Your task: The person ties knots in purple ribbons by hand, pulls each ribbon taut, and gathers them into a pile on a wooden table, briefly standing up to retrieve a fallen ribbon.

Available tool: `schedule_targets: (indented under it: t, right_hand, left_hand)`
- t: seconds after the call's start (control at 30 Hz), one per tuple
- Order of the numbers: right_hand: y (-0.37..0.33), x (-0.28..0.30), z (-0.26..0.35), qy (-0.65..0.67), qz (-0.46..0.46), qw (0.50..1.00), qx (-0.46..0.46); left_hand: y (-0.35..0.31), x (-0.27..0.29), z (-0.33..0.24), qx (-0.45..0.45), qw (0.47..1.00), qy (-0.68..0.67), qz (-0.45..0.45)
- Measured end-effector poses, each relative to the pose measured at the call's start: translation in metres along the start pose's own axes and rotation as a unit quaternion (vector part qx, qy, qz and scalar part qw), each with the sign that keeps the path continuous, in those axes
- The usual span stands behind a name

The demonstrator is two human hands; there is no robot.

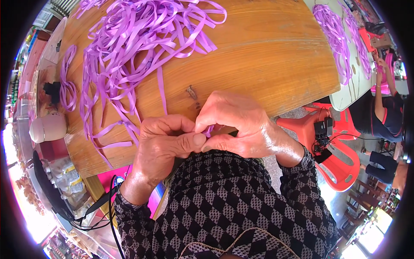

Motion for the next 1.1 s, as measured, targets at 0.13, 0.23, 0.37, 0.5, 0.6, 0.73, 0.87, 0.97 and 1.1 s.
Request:
schedule_targets:
  t: [0.13,0.23,0.37,0.5,0.6,0.73,0.87,0.97,1.1]
  right_hand:
    - [-0.003,-0.004,-0.005,0.036,0.025,0.999,-0.029]
    - [-0.007,-0.004,-0.01,0.061,0.035,0.996,-0.06]
    - [-0.011,-0.004,-0.014,0.078,0.033,0.992,-0.091]
    - [-0.012,-0.004,-0.015,0.078,0.027,0.993,-0.088]
    - [-0.011,0.0,-0.012,0.066,0.01,0.996,-0.064]
    - [-0.013,0.002,-0.009,0.041,0.003,0.998,-0.044]
    - [-0.016,0.005,-0.008,0.039,-0.006,0.998,-0.056]
    - [-0.02,0.008,-0.009,0.048,-0.034,0.997,-0.053]
    - [-0.019,0.01,-0.002,0.008,-0.042,0.999,-0.002]
  left_hand:
    - [-0.001,-0.001,0.005,0.03,0.999,-0.016,0.011]
    - [-0.003,0.0,-0.005,-0.014,1.0,-0.013,-0.02]
    - [-0.005,0.001,-0.003,0.013,0.999,0.011,-0.042]
    - [-0.003,0.0,0.003,0.017,0.999,-0.003,-0.042]
    - [-0.003,-0.001,0.0,0.009,0.999,-0.001,-0.049]
    - [-0.001,-0.001,0.003,-0.002,0.999,-0.02,-0.045]
    - [0.001,0.0,0.01,0.026,0.997,-0.066,-0.034]
    - [0.002,0.002,0.012,0.018,0.996,-0.082,-0.037]
    - [0.002,0.003,0.013,0.009,0.995,-0.095,-0.033]
Point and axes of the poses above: each hand's wrist, its own y-axis towards the middle knuckle, its own x-axis out of the back of the hand, z = x × y, the point moved 9 cm from there along y, towards the middle knuckle, and after that the axes turned 6 degrees about x, right-handed, at the moved point
